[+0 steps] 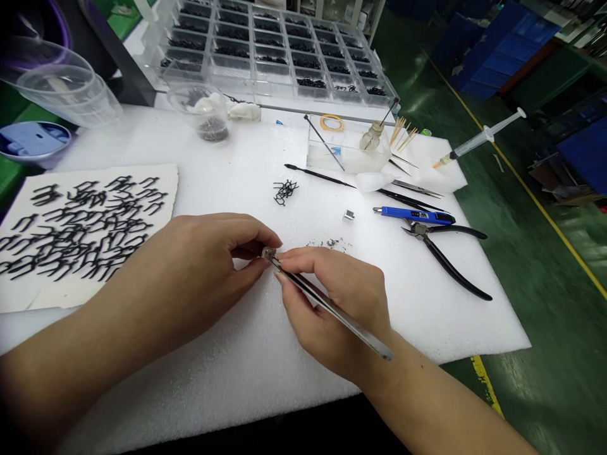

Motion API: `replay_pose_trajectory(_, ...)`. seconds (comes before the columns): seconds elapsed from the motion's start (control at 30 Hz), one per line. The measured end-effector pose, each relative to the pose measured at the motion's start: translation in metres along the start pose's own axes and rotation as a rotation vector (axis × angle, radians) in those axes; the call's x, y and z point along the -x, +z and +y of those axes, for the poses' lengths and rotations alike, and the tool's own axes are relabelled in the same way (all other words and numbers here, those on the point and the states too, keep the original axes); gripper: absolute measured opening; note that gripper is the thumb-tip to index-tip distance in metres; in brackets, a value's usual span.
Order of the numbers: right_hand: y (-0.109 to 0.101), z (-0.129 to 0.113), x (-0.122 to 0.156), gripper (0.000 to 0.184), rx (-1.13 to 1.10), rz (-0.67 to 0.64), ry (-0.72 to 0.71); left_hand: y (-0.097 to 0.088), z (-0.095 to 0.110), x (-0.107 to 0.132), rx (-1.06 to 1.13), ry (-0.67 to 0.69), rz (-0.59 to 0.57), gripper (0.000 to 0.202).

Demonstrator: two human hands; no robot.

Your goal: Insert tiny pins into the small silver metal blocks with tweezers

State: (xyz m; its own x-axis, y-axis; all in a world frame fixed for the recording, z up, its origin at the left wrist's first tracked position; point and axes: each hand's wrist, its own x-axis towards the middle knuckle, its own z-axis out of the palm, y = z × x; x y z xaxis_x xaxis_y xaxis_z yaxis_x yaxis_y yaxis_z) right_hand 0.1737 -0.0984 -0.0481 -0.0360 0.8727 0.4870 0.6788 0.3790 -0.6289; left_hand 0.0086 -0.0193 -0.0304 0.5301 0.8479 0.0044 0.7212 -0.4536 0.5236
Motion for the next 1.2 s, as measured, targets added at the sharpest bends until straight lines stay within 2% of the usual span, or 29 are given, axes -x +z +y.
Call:
replay_pose_trajectory(0.27, 0.001, 0.002, -0.001, 0.012, 0.008, -0.002, -0.007, 0.002, 0.001, 0.0, -0.003, 0.013, 0.006, 0.015)
replay_pose_trajectory(0.4, 0.001, 0.003, -0.001, 0.014, 0.013, -0.012, -0.032, -0.001, 0.0, 0.0, 0.054, -0.054, -0.043, 0.017)
replay_pose_trajectory(0.6, 0.0, 0.002, 0.001, 0.013, 0.017, -0.01, -0.046, -0.01, -0.004, -0.002, 0.264, -0.152, -0.121, 0.024)
replay_pose_trajectory(0.73, 0.0, 0.002, 0.0, 0.015, -0.003, -0.007, -0.053, -0.013, -0.006, -0.004, 0.337, -0.228, -0.159, 0.021)
replay_pose_trajectory(0.97, -0.001, 0.002, -0.001, 0.017, -0.02, -0.028, -0.02, -0.006, -0.019, -0.01, 0.369, -0.223, -0.155, 0.016)
replay_pose_trajectory(1.2, -0.003, 0.002, -0.001, 0.018, -0.05, -0.025, -0.011, -0.009, -0.02, -0.014, 0.425, -0.289, -0.233, 0.018)
